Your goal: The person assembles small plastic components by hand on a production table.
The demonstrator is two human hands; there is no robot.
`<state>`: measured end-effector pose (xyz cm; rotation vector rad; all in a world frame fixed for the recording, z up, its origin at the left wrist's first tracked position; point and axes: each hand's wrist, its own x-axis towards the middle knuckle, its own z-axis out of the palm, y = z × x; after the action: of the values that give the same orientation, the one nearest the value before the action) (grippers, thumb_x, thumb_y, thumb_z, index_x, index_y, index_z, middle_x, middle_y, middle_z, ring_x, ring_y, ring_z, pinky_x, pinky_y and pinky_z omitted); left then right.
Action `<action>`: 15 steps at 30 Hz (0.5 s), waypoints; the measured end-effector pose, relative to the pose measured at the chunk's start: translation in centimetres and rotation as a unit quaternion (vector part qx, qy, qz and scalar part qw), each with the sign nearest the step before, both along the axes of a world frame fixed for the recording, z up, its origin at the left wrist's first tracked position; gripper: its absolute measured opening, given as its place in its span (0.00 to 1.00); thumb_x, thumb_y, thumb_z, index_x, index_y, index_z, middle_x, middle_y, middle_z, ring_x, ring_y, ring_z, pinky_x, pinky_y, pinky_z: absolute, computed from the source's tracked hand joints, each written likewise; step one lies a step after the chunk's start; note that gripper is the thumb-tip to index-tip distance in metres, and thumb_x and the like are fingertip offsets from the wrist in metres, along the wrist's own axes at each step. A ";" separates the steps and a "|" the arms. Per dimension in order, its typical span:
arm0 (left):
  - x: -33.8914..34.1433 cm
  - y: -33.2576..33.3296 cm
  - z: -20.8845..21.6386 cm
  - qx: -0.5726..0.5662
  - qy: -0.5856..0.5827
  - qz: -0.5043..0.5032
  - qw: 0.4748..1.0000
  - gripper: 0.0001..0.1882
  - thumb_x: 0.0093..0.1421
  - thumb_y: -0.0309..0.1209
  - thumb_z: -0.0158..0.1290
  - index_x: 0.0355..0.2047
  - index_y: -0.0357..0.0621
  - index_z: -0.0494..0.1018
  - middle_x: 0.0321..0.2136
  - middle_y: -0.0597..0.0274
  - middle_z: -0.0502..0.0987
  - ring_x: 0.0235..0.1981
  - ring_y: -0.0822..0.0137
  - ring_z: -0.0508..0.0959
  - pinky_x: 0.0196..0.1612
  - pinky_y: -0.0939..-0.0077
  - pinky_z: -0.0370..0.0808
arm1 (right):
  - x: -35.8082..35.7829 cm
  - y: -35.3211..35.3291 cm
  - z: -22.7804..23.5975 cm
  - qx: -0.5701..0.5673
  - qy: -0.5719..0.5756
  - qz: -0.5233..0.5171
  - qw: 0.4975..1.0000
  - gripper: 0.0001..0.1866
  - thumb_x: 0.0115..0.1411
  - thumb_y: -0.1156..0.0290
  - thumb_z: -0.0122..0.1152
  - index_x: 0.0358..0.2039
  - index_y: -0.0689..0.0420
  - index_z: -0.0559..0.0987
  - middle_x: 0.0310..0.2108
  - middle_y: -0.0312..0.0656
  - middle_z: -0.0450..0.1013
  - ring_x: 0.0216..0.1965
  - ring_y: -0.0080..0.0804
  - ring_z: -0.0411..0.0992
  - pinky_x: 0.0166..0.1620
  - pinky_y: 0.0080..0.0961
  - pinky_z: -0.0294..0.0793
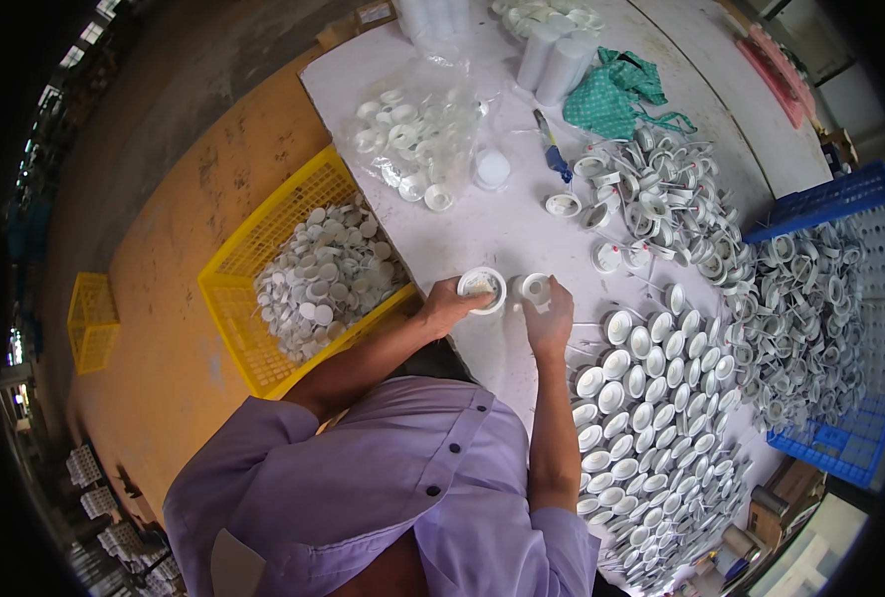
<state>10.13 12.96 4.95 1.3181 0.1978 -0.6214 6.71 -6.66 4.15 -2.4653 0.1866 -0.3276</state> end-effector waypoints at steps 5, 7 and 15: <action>0.0 0.1 1.9 -0.003 0.005 0.007 1.000 0.17 0.61 0.40 0.51 0.41 0.39 0.75 0.29 0.66 0.76 0.27 0.79 0.70 0.27 0.83 0.65 | -0.9 2.1 6.2 0.167 -0.005 0.000 0.986 0.33 0.42 0.76 0.70 0.51 0.60 0.70 0.44 0.47 0.69 0.43 0.38 0.72 0.41 0.32 0.75; -0.1 0.0 2.0 -0.013 0.002 -0.011 1.000 0.20 0.62 0.44 0.47 0.40 0.39 0.75 0.26 0.67 0.74 0.24 0.79 0.67 0.25 0.83 0.62 | -1.0 2.7 7.2 0.105 -0.016 0.055 0.993 0.33 0.38 0.77 0.72 0.49 0.59 0.71 0.45 0.47 0.69 0.46 0.41 0.69 0.45 0.32 0.73; -0.5 -0.7 2.8 -0.018 -0.010 -0.055 0.998 0.27 0.62 0.55 0.39 0.40 0.43 0.73 0.23 0.72 0.68 0.23 0.78 0.64 0.25 0.83 0.61 | -1.1 3.9 7.5 0.030 0.038 0.092 0.995 0.37 0.38 0.73 0.74 0.52 0.56 0.71 0.50 0.47 0.66 0.51 0.43 0.65 0.50 0.34 0.70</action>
<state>9.62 12.30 7.77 1.3071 0.0979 -0.7004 5.59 -2.78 11.69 -2.4158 0.0010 -0.1475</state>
